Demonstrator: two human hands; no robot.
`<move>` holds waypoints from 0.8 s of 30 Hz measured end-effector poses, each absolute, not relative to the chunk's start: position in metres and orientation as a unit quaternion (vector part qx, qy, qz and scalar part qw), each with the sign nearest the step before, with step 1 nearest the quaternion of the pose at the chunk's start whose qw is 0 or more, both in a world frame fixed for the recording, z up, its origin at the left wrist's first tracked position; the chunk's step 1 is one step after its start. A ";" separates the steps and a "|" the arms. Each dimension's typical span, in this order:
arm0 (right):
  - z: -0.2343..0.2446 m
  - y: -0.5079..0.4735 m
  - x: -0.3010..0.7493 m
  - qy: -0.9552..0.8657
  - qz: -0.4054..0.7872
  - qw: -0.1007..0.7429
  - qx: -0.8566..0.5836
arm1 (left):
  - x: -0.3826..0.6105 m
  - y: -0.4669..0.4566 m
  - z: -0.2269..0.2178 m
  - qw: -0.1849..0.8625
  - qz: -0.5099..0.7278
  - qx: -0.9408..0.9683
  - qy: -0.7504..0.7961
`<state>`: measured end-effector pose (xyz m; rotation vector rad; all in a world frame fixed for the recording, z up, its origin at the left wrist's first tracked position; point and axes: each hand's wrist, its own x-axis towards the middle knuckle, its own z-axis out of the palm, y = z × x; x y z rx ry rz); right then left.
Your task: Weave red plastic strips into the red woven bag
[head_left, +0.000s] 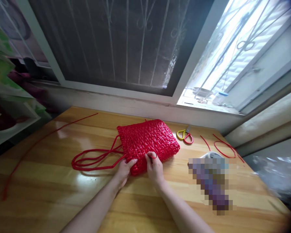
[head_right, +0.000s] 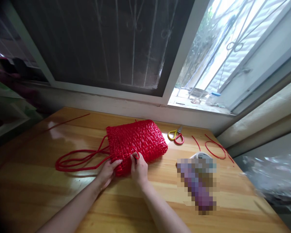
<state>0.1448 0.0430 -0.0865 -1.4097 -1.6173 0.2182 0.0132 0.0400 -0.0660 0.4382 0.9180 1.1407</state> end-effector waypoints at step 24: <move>-0.070 0.041 0.150 -0.663 0.221 0.466 -0.543 | 0.020 0.040 -0.068 0.660 0.530 0.247 0.472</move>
